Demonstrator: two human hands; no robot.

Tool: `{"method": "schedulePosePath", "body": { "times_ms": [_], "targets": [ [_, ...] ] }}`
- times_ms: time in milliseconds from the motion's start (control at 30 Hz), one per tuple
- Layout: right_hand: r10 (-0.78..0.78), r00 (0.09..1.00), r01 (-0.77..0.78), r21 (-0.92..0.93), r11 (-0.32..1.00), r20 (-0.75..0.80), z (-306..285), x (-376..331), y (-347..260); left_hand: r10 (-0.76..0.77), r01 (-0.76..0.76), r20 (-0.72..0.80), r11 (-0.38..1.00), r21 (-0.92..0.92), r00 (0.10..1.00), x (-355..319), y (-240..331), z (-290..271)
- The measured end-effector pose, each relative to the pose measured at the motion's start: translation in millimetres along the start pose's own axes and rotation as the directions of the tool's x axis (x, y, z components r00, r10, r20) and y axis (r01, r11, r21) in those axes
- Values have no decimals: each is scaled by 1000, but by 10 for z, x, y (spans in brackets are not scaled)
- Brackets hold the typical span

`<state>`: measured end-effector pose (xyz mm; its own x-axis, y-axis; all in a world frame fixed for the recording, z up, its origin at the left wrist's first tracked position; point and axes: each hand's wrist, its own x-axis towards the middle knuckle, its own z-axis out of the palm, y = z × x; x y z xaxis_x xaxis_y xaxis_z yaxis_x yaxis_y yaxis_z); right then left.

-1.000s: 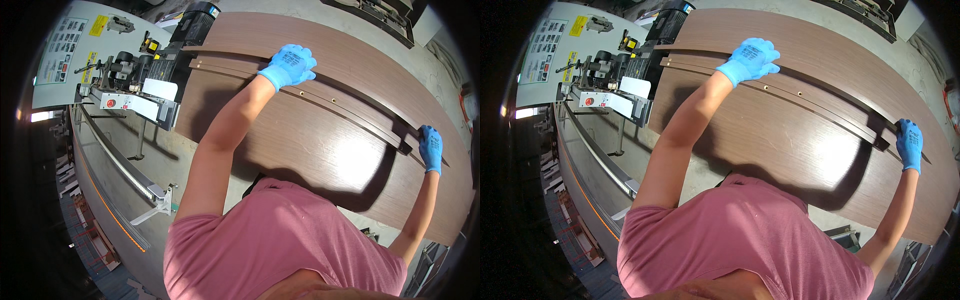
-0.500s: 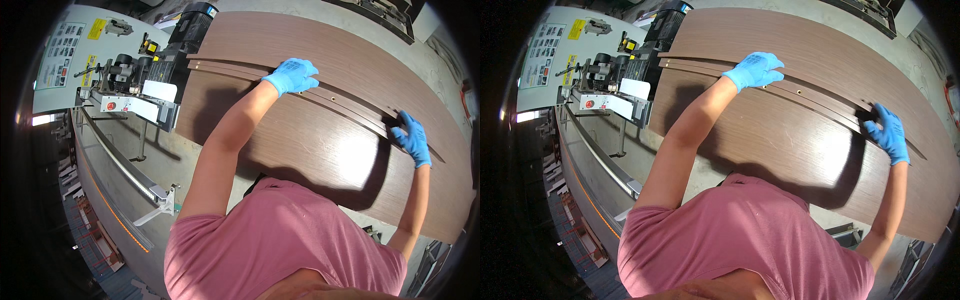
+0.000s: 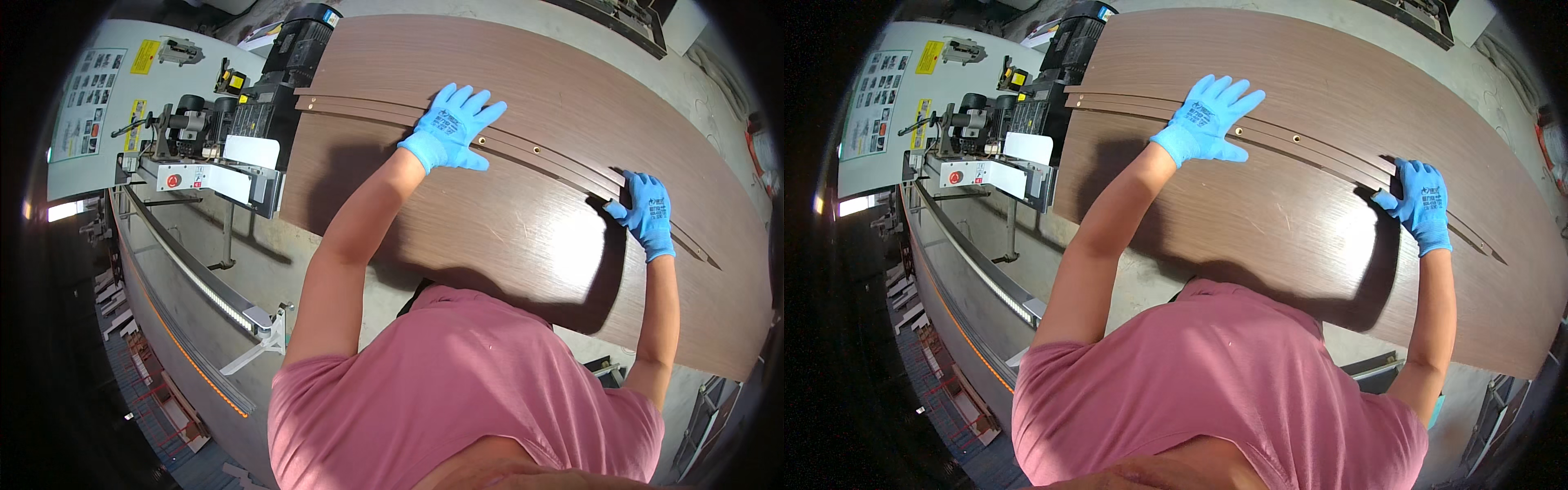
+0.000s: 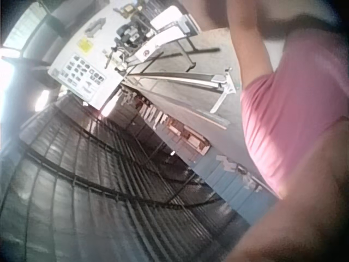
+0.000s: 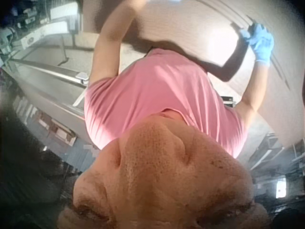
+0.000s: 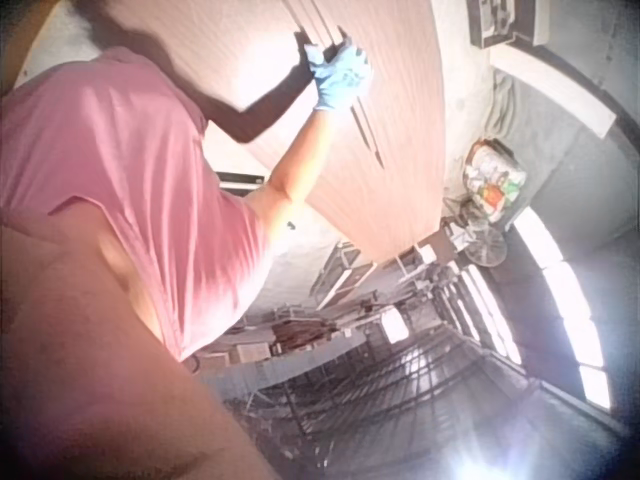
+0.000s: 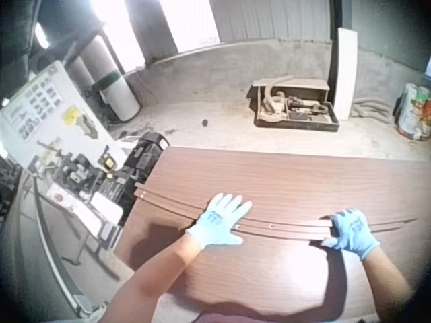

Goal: The person picks up long, thin wooden planks from a workbench and places them one by one onto a teal mat on the floor. The person repeats this process, moving several planks from the bench to the mat.

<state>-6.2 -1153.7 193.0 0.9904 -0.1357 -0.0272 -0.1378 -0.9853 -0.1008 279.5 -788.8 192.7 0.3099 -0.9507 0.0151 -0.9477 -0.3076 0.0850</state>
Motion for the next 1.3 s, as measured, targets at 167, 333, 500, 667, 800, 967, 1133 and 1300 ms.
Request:
{"method": "schedulePosePath", "body": {
  "times_ms": [167, 333, 500, 667, 800, 967, 1133, 1300],
  "targets": [
    [-37, 998, 37, 2, 999, -59, 124, -11, 119, -38, 45, -131, 998, 51, 991, -48, 8, 139],
    [-66, 995, 69, 38, 997, -79, 170, -36, 257, -91, 103, -197, 994, 48, 976, -119, 18, 204],
    [-17, 999, 19, 69, 997, -31, 177, -31, 230, -141, 144, -80, 989, 31, 987, -93, 27, 246],
    [-64, 989, 76, 84, 994, -133, 200, -63, 108, -152, 153, -54, 988, 17, 987, -79, 46, 165],
    [1, 997, 2, 34, 999, -76, 172, -29, -46, -114, 126, -185, 991, 53, 976, -93, 26, 272],
    [-31, 992, 29, -20, 999, -120, 210, 15, -146, -132, 134, -85, 991, 13, 988, -16, 21, 179],
    [-31, 998, 29, -51, 998, -50, 129, 95, -233, -137, 140, -75, 989, 40, 988, -60, 15, 214],
    [-53, 996, 51, -27, 998, -72, 263, 21, -95, -200, 189, 108, 977, 100, 974, -3, 147, 12]
  ]
}}
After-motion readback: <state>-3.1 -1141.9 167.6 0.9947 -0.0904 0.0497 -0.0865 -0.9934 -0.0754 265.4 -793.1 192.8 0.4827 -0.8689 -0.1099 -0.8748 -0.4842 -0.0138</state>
